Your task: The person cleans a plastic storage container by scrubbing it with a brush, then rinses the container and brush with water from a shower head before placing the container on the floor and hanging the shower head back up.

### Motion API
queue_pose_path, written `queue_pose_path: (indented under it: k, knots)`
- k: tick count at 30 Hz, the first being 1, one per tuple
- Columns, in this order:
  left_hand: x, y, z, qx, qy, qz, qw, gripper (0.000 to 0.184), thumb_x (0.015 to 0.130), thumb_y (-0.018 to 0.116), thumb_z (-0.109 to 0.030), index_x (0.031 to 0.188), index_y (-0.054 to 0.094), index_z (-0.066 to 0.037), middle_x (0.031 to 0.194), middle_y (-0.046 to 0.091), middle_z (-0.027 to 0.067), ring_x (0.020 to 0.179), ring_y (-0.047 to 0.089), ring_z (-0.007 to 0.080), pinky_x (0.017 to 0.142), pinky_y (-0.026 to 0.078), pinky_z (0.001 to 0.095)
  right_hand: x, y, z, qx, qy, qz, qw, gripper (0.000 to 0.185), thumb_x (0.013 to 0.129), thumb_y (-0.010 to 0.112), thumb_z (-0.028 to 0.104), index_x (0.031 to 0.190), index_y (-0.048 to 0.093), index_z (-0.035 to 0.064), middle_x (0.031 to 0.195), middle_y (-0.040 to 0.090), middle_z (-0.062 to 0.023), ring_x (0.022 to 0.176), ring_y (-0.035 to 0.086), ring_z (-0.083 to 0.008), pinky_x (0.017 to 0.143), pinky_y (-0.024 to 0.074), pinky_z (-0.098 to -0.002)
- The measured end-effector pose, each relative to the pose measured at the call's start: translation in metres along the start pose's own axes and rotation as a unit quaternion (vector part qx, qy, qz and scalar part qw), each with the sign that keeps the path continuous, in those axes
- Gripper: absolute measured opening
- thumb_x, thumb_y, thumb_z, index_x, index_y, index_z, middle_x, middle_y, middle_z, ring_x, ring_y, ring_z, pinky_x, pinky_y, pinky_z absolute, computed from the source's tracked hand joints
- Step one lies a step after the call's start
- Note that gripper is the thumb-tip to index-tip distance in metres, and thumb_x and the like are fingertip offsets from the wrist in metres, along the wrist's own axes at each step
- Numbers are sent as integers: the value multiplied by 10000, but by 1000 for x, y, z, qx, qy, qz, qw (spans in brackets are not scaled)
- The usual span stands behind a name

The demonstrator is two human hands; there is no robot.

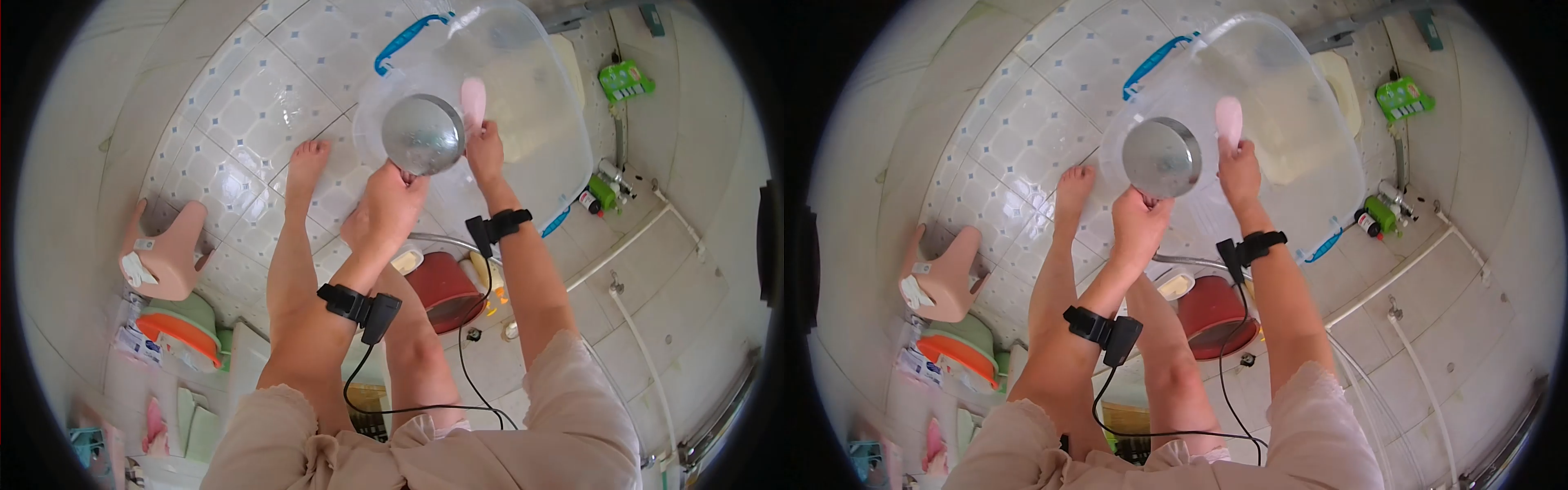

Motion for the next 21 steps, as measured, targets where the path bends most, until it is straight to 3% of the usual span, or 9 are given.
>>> queue_pose_path:
  k: [1, 4, 9, 11, 14, 17, 19, 20, 21]
  knots:
    - [0, 11, 4, 45, -9, 55, 997, 189, 874, 747, -130, 863, 642, 28, 658, 635, 34, 565, 588, 92, 534, 463, 294, 17, 3, -36, -123, 13, -14, 992, 470, 1036, 574, 424, 1217, 649, -3, 1105, 737, -252, 1093, 696, -425, 930, 529, -512]
    - [0, 25, 7, 67, -53, 64, 994, 191, 883, 738, -138, 876, 657, 35, 659, 646, 39, 567, 627, 113, 534, 480, 301, 56, 3, -106, -100, 140, 100, 980, 498, 1022, 574, 402, 1308, 642, 0, 1267, 695, -254, 1257, 630, -410, 1057, 488, -476]
    - [8, 28, 0, 6, -43, 24, 999, 187, 897, 693, -141, 870, 666, 42, 634, 662, 76, 555, 671, 163, 511, 473, 326, 99, 20, -224, -219, 72, 82, 970, 366, 1010, 548, 308, 1223, 694, 49, 1056, 722, -148, 1132, 674, -317, 1131, 389, -522]
    - [12, 24, -4, -10, -50, 17, 999, 174, 912, 677, -123, 863, 672, 44, 632, 663, 69, 543, 675, 159, 502, 472, 307, 117, 39, -268, -392, -27, 109, 913, 317, 1004, 536, 261, 1180, 720, 73, 950, 735, -95, 1069, 697, -270, 1168, 339, -544]
    - [16, 18, -1, 26, -104, 37, 993, 168, 939, 642, -97, 858, 684, 45, 637, 663, 48, 524, 665, 145, 501, 470, 267, 134, 71, -276, -622, -86, 241, 740, 282, 970, 550, 215, 1061, 806, 138, 963, 783, -79, 1084, 714, -269, 1230, 205, -652]
    - [18, 21, 7, -23, -93, 45, 994, 186, 985, 603, -89, 994, 707, 65, 670, 676, 80, 510, 653, 151, 498, 469, 263, 179, 105, -222, -387, -68, -57, 918, 257, 979, 552, 237, 1068, 769, 132, 845, 762, -44, 919, 734, -254, 1077, 437, -508]
    - [18, 27, 3, -52, -85, 50, 994, 249, 1023, 588, -104, 1151, 679, 90, 702, 686, 103, 498, 634, 146, 500, 474, 257, 167, 124, -117, -174, -63, -149, 971, 314, 967, 563, 238, 1223, 681, 99, 822, 725, -76, 800, 723, -261, 784, 552, -452]
    - [16, 29, -1, -85, -92, 47, 991, 298, 1042, 582, -113, 1235, 652, 102, 714, 688, 110, 487, 620, 142, 499, 476, 254, 152, 138, -68, -144, -113, -161, 970, 434, 957, 568, 224, 1362, 613, 75, 803, 694, -108, 733, 708, -271, 603, 565, -446]
    - [19, 27, -1, -83, -87, 49, 992, 298, 1042, 582, -113, 1235, 652, 102, 714, 688, 110, 487, 620, 142, 499, 476, 254, 134, 141, -6, -136, -162, -68, 975, 536, 957, 542, 185, 1483, 519, 85, 863, 698, -138, 746, 709, -305, 641, 574, -460]
Point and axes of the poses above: each hand's wrist, its own x-axis towards the middle knuckle, its own y-axis out of the palm, z = x × y, the point moved 5 cm from there along x, towards the middle knuckle
